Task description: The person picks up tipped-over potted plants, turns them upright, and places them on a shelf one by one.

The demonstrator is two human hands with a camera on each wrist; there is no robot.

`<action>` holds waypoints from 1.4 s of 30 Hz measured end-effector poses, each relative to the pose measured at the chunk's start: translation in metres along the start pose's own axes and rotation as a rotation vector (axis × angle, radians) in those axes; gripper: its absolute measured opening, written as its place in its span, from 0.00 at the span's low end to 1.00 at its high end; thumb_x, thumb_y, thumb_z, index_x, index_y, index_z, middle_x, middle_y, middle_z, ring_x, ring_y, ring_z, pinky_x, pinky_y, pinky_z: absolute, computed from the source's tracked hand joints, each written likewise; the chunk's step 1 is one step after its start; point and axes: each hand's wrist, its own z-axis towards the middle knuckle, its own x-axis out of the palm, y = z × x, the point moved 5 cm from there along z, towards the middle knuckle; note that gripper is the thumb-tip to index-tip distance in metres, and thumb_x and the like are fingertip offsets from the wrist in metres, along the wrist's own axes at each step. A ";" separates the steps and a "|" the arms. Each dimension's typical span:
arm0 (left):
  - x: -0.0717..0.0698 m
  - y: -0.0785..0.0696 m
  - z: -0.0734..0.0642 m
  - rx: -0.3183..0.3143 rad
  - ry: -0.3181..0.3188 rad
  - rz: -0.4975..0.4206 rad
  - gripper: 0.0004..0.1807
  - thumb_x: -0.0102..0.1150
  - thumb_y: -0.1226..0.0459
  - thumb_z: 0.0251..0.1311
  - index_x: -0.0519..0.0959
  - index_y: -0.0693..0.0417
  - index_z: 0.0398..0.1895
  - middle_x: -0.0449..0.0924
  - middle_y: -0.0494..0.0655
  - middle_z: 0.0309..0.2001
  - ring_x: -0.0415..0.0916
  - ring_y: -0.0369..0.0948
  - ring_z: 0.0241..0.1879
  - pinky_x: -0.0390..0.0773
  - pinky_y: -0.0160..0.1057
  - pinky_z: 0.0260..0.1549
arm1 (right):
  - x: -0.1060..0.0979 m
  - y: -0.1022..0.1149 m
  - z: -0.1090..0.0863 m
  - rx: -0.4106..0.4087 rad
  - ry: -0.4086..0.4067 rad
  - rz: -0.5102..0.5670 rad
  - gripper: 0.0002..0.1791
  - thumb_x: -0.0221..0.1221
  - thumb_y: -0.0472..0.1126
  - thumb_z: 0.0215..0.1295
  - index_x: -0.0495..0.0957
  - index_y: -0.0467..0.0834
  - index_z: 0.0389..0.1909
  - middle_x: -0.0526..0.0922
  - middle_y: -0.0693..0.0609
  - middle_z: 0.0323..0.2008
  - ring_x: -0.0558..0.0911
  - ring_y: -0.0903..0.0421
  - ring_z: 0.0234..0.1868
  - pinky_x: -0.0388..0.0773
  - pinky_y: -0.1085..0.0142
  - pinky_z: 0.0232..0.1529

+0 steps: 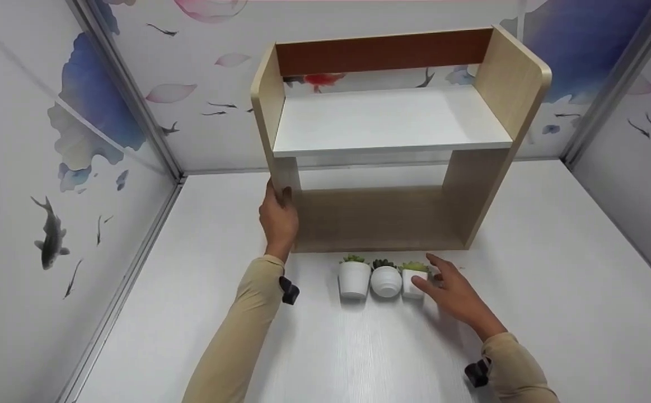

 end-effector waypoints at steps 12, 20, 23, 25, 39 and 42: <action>0.000 -0.002 -0.001 0.011 -0.013 0.019 0.27 0.45 0.63 0.81 0.60 0.58 0.78 0.70 0.59 0.72 0.69 0.52 0.72 0.70 0.51 0.69 | 0.007 0.001 0.006 -0.017 -0.021 0.010 0.46 0.61 0.60 0.72 0.57 0.34 0.77 0.67 0.33 0.71 0.74 0.38 0.64 0.72 0.42 0.64; 0.000 -0.001 -0.001 0.030 0.004 -0.010 0.27 0.45 0.65 0.80 0.60 0.59 0.78 0.69 0.60 0.72 0.67 0.52 0.73 0.68 0.50 0.70 | 0.007 0.003 0.006 -0.021 -0.037 0.010 0.39 0.64 0.53 0.71 0.65 0.33 0.71 0.73 0.34 0.64 0.78 0.40 0.59 0.75 0.45 0.60; 0.000 -0.001 0.000 0.039 0.014 -0.022 0.27 0.45 0.66 0.80 0.59 0.59 0.79 0.68 0.60 0.73 0.66 0.52 0.73 0.68 0.49 0.71 | 0.007 0.003 0.006 -0.019 -0.040 0.010 0.37 0.64 0.52 0.71 0.67 0.33 0.70 0.74 0.34 0.63 0.78 0.40 0.59 0.75 0.44 0.60; 0.000 -0.001 0.000 0.037 0.014 -0.018 0.27 0.45 0.66 0.80 0.60 0.58 0.79 0.69 0.59 0.73 0.65 0.51 0.73 0.67 0.49 0.71 | 0.007 0.003 0.006 -0.023 -0.044 0.008 0.35 0.64 0.52 0.71 0.68 0.34 0.69 0.74 0.35 0.63 0.79 0.39 0.59 0.75 0.44 0.61; 0.000 -0.001 -0.002 0.026 0.011 -0.025 0.27 0.45 0.66 0.80 0.60 0.58 0.79 0.69 0.59 0.73 0.66 0.52 0.73 0.68 0.51 0.70 | 0.003 -0.001 0.002 -0.021 -0.065 0.025 0.32 0.65 0.48 0.71 0.69 0.35 0.68 0.71 0.33 0.65 0.77 0.34 0.62 0.75 0.41 0.63; -0.001 -0.002 -0.002 0.026 0.010 -0.022 0.27 0.45 0.66 0.80 0.60 0.58 0.79 0.68 0.59 0.73 0.66 0.52 0.73 0.68 0.51 0.70 | 0.001 -0.002 0.002 -0.003 -0.073 0.014 0.32 0.65 0.47 0.71 0.68 0.35 0.69 0.71 0.34 0.66 0.77 0.34 0.62 0.75 0.42 0.63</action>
